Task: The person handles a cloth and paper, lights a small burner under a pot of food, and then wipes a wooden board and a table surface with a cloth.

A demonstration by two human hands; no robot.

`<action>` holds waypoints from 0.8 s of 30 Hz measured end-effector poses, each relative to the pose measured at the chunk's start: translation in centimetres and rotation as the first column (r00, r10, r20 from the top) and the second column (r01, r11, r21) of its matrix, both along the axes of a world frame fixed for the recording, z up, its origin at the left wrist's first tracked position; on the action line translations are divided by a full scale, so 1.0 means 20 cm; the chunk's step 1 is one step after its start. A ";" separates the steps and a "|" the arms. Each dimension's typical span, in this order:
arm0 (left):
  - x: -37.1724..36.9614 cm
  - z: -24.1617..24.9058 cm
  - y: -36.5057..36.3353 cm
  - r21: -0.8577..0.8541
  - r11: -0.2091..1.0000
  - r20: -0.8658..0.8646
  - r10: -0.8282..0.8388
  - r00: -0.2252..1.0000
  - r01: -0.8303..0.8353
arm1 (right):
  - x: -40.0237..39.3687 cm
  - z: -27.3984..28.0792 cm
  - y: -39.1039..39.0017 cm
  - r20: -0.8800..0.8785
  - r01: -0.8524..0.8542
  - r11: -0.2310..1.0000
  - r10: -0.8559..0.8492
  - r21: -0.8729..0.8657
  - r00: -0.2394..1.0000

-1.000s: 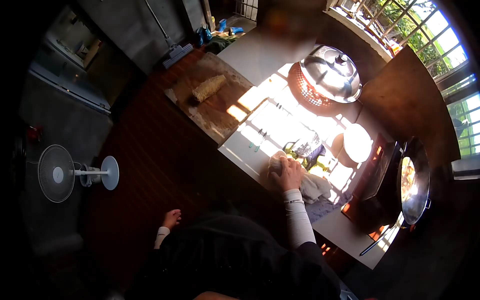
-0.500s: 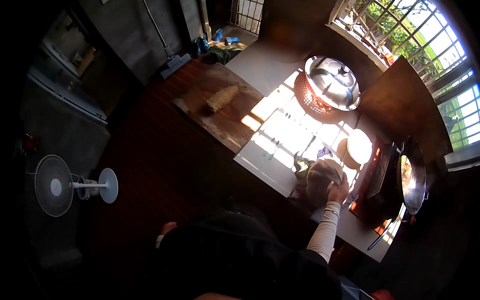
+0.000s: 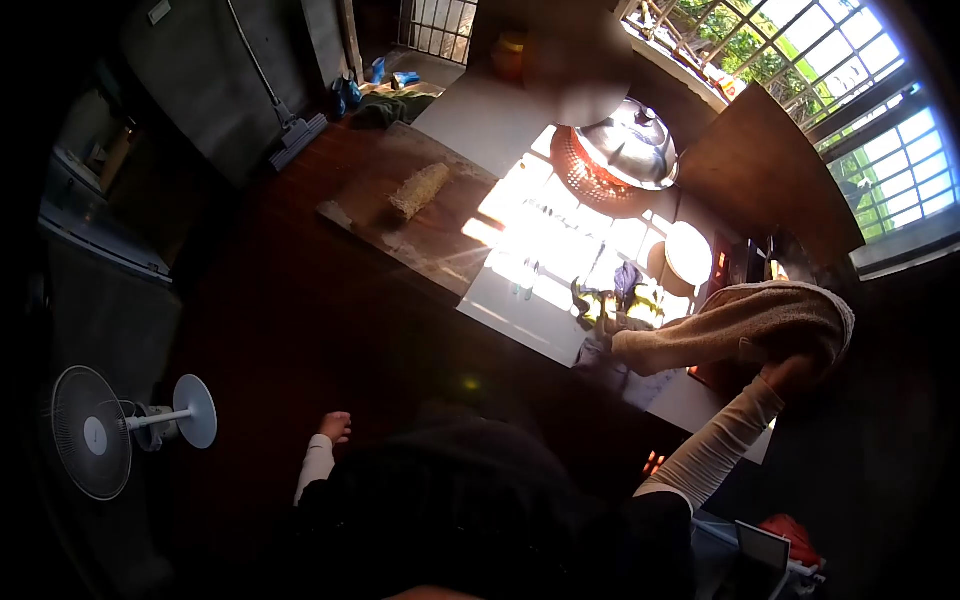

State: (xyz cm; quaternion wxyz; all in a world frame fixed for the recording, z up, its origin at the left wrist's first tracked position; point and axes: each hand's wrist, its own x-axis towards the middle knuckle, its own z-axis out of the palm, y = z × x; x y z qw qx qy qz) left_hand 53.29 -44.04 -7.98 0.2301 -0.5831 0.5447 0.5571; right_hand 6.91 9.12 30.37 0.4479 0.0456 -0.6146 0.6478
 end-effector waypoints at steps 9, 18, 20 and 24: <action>-0.73 0.18 -0.23 -0.268 0.960 -0.322 -0.172 0.931 0.084 | -0.45 -0.11 -0.24 0.062 0.123 0.971 -0.138 0.206 0.988; -1.89 0.63 -0.44 -0.912 0.409 -0.286 -0.672 0.683 0.021 | -0.79 -0.81 -0.95 0.594 -0.599 0.349 0.134 0.721 0.793; -2.07 0.65 -0.45 -0.903 0.429 -0.288 -0.660 0.694 0.033 | -0.74 -0.85 -1.16 0.711 -0.711 0.264 0.114 0.652 0.694; -2.23 0.58 -0.47 -0.921 0.372 -0.184 -0.678 0.712 0.116 | -0.65 -1.16 -1.24 0.786 -0.779 0.174 0.044 0.602 0.617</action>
